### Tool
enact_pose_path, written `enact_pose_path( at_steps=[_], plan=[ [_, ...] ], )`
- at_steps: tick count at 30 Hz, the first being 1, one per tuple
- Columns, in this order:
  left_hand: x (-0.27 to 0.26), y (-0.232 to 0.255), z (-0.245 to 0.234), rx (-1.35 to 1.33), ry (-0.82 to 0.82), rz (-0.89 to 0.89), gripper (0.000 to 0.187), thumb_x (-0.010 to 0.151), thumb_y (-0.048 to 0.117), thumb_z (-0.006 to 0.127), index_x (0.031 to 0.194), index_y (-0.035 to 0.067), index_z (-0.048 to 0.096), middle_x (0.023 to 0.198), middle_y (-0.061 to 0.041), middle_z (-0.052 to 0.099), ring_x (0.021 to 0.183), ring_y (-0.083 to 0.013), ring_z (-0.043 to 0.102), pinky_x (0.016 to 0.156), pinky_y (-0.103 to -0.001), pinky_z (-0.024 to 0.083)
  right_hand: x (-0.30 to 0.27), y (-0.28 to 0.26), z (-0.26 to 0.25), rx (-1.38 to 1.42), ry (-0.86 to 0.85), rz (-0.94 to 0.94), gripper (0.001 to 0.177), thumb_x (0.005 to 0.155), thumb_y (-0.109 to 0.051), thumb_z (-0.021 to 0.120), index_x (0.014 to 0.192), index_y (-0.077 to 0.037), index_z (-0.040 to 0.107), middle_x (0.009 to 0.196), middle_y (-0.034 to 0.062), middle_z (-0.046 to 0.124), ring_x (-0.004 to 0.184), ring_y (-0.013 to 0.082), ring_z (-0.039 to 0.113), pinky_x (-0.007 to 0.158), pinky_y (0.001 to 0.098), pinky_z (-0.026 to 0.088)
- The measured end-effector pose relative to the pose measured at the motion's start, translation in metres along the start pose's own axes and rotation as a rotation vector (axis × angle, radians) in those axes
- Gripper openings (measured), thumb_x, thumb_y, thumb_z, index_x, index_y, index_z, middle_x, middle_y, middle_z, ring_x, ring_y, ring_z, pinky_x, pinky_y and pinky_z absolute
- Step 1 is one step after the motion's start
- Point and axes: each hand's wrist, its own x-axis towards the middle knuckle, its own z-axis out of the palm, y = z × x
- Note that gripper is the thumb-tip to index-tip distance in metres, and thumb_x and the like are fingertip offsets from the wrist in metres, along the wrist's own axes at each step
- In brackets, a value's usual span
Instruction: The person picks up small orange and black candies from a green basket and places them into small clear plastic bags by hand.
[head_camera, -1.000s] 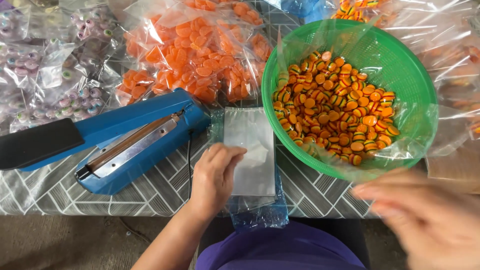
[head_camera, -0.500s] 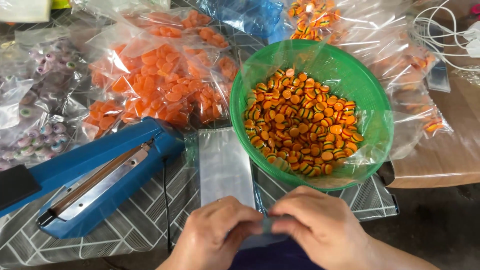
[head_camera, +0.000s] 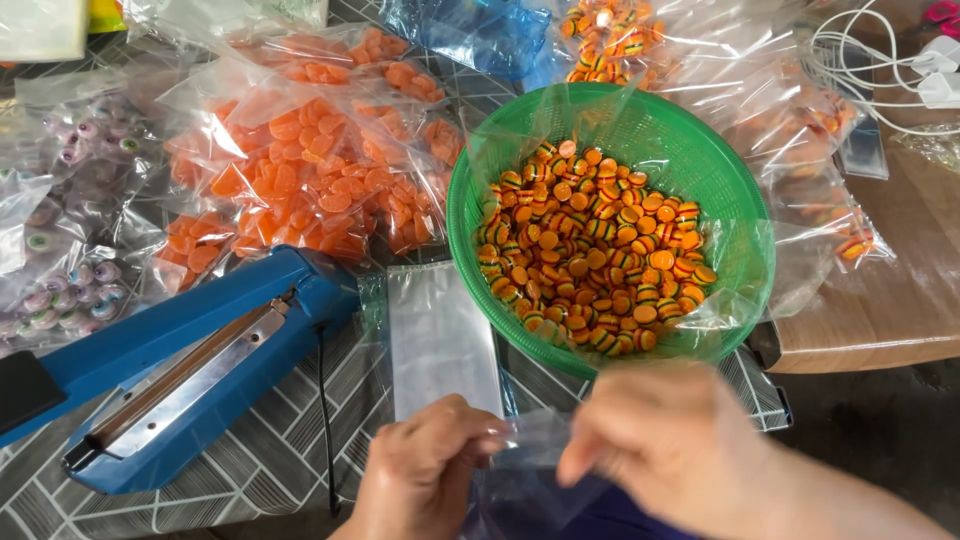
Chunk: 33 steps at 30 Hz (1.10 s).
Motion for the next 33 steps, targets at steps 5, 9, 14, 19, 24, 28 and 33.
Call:
enact_pose_path(
  at_steps=[5,9,14,19,24,28,33],
  plan=[
    [0.008,0.005,-0.018,-0.308,0.136,-0.109,0.005,0.089,0.007,0.074,0.092,0.006,0.071,0.076,-0.003,0.070,0.064,-0.0108,0.066,0.060,-0.022,0.056,0.079,0.076,-0.026,-0.368,-0.091,0.422,0.029,0.103,-0.020,0.053,0.124,-0.013,0.072,0.114,0.0048,0.078,0.100,0.0251,0.074,0.084,0.0407,0.060],
    [0.015,-0.002,-0.014,-0.556,0.172,-0.163,0.026,0.100,0.025,0.066,0.083,0.006,0.070,0.074,-0.007,0.072,0.061,-0.0123,0.058,0.057,-0.025,0.048,0.143,0.104,-0.007,-0.364,-0.411,0.821,0.048,0.102,-0.013,0.055,0.149,-0.026,0.053,0.160,0.0010,0.045,0.134,0.0290,0.055,0.110,0.0466,0.048],
    [0.034,-0.011,-0.033,-0.361,0.125,-0.319,0.018,0.101,0.013,0.062,0.108,0.010,0.079,0.093,-0.007,0.078,0.076,-0.0119,0.064,0.065,-0.026,0.046,0.122,0.198,0.030,-0.552,-0.462,0.383,0.068,0.082,0.017,0.055,0.142,-0.015,0.057,0.131,0.0082,0.052,0.125,0.0378,0.045,0.099,0.0536,0.047],
    [0.071,-0.004,-0.039,-0.617,0.325,-0.335,0.016,0.096,0.019,0.072,0.102,0.005,0.072,0.067,0.004,0.057,0.054,-0.0033,0.042,0.046,-0.019,0.032,0.117,0.177,0.004,-0.534,-0.592,0.583,0.066,0.086,0.018,0.042,0.137,-0.020,0.059,0.120,0.0085,0.050,0.093,0.0352,0.062,0.068,0.0488,0.046],
    [0.107,-0.046,-0.012,-0.620,0.438,-0.255,0.022,0.101,0.018,0.068,0.088,0.002,0.073,0.055,-0.003,0.053,0.041,-0.0024,0.038,0.037,-0.017,0.035,0.107,0.161,-0.015,-0.382,-0.536,0.571,0.039,0.092,-0.013,0.069,0.132,-0.015,0.067,0.130,0.0046,0.067,0.121,0.0376,0.063,0.101,0.0507,0.052],
    [0.124,-0.044,-0.003,-0.529,0.469,-0.215,0.020,0.100,0.017,0.068,0.099,-0.001,0.077,0.068,-0.011,0.068,0.035,-0.0050,0.043,0.036,-0.018,0.036,0.099,0.170,-0.019,-0.414,-0.574,0.635,0.036,0.096,-0.016,0.065,0.132,-0.022,0.068,0.131,-0.0016,0.067,0.120,0.0334,0.064,0.101,0.0486,0.052],
    [0.108,-0.085,0.008,-0.593,0.439,-0.301,0.032,0.105,0.018,0.060,0.092,-0.006,0.075,0.040,-0.007,0.048,0.027,-0.0055,0.034,0.033,-0.016,0.028,0.096,0.166,-0.048,0.043,-0.416,0.887,0.037,0.089,-0.005,0.074,0.123,-0.018,0.075,0.087,0.0113,0.079,0.080,0.0189,0.075,0.083,0.0320,0.057]
  ],
)
